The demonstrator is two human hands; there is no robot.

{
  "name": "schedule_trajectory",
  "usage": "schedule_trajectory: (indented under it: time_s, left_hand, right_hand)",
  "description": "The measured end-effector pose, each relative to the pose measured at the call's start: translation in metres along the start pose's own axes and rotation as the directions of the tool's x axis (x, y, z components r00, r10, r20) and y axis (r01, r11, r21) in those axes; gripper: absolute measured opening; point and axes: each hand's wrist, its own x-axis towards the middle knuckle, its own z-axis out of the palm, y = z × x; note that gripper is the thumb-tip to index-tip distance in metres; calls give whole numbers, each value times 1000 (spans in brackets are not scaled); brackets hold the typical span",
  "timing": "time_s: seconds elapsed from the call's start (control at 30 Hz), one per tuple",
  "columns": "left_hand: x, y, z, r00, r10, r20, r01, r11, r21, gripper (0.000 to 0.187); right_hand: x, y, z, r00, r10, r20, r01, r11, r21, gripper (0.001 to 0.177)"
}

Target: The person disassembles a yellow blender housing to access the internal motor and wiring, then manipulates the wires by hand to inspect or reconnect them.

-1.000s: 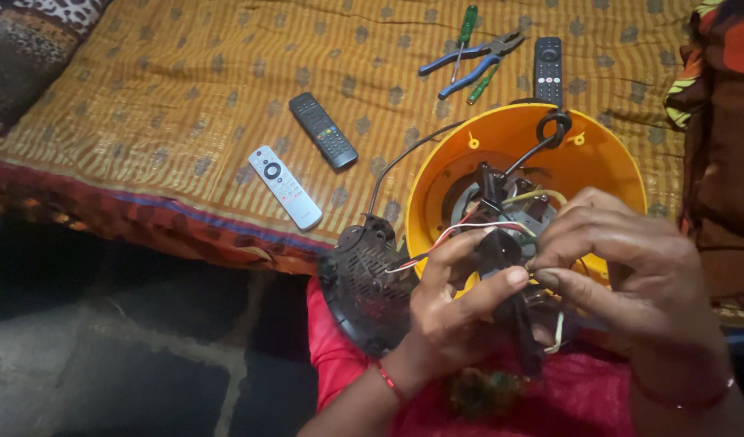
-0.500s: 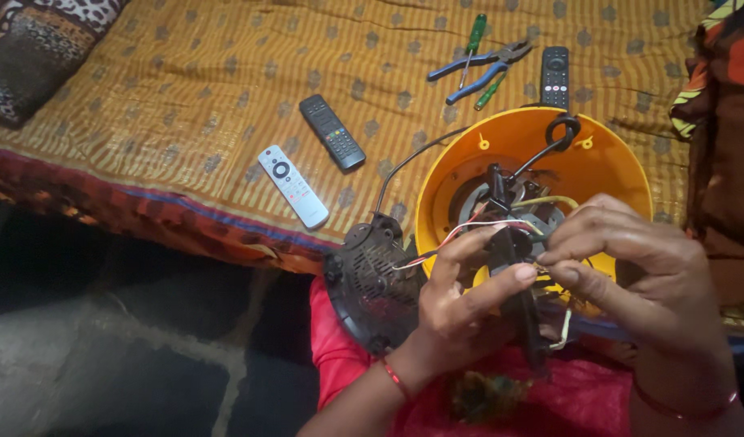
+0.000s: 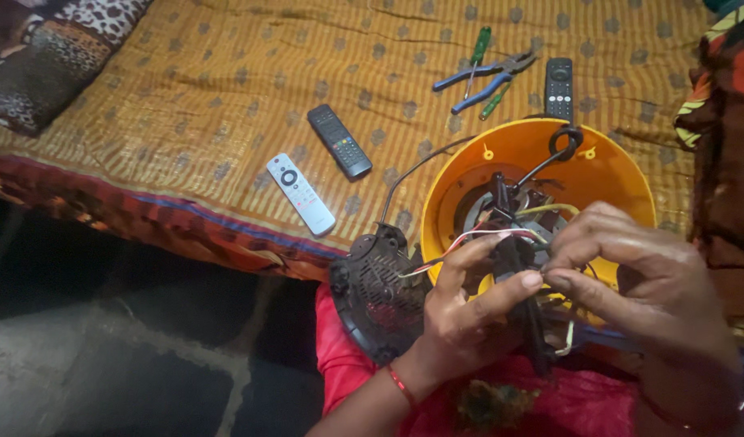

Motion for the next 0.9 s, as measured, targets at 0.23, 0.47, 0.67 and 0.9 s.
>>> schedule_trajectory:
  time_s: [0.23,0.47,0.67,0.9]
  left_hand:
    - [-3,-1,4,1000,-3,-27,3,1000,-15,65]
    - [-3,-2,-1,1000,17,-5,-17,999,29,65]
    - [-6,-2,-1,1000,0,-5,0,1000,1,67]
    - [-13,-5,1,1000,14,-20,-15,1000,-8,68]
  right_hand:
    - [-1,-7,6,996,78,-37,-77,996,46,7]
    - [0,-8,7,998,49,-42,-46,997,64,8]
    - [-5,1,10,997,50,-58,-44,994,95,9]
    - [-12,20,17,997,-54,-54,61,987,146,7]
